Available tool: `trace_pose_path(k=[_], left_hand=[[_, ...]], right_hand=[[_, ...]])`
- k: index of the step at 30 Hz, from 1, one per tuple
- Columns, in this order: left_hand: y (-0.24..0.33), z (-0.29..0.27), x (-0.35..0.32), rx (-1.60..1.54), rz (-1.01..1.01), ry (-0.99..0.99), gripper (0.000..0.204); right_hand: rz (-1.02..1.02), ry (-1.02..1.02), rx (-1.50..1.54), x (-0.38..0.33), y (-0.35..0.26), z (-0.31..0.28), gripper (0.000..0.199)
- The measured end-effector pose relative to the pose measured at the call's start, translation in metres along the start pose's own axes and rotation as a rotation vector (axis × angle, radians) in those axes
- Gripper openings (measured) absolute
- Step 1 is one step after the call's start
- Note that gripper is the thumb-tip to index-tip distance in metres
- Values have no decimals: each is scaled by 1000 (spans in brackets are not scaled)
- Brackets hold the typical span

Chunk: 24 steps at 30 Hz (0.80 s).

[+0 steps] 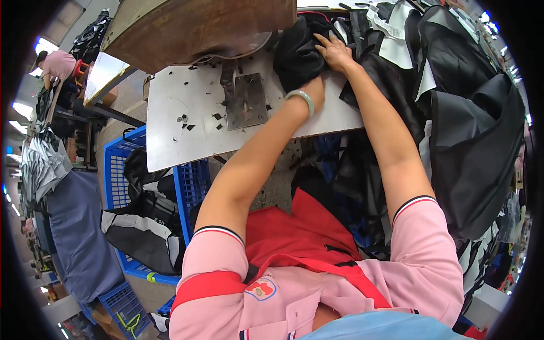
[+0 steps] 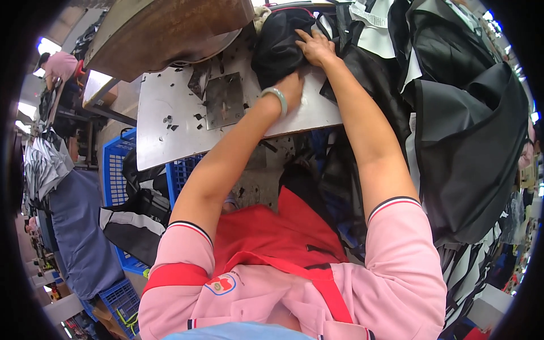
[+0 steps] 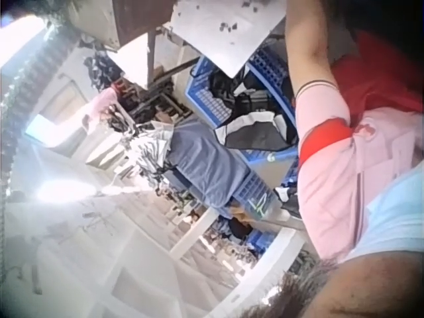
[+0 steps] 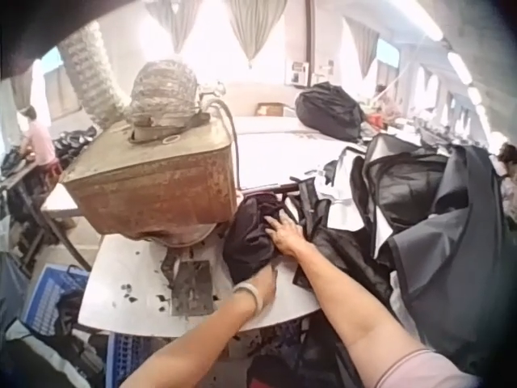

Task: Assembling and sewing various panels and straps to manufacture outdoor bags at an industrial sewing machine.

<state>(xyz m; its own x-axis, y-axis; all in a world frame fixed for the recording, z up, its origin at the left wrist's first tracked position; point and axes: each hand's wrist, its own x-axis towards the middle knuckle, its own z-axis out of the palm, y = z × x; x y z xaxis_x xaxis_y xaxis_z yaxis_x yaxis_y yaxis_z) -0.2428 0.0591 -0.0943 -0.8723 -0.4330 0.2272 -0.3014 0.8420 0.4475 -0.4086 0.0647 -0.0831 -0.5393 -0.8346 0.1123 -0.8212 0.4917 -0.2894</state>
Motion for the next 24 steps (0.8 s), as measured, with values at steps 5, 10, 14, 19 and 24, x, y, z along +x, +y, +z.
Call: trace_pose_path(k=[5, 10, 14, 19, 24], left_hand=[[23, -78, -55, -57, 171, 380, 30], [-6, -43, -29, 56, -80, 177, 51], [-7, -44, -26, 0, -93, 19, 56], [10, -46, -78, -35, 57, 262, 47], [48, -69, -204, -471, 172, 250, 23]], right_hand=[[-75, 221, -264, -1, -37, -1, 40], [-97, 354, -118, 18, -21, 7, 34], [23, 377, 25, 18, -12, 0, 47], [-59, 438, 142, -9, -23, 3, 50], [45, 918, 465, -37, -37, -10, 44]])
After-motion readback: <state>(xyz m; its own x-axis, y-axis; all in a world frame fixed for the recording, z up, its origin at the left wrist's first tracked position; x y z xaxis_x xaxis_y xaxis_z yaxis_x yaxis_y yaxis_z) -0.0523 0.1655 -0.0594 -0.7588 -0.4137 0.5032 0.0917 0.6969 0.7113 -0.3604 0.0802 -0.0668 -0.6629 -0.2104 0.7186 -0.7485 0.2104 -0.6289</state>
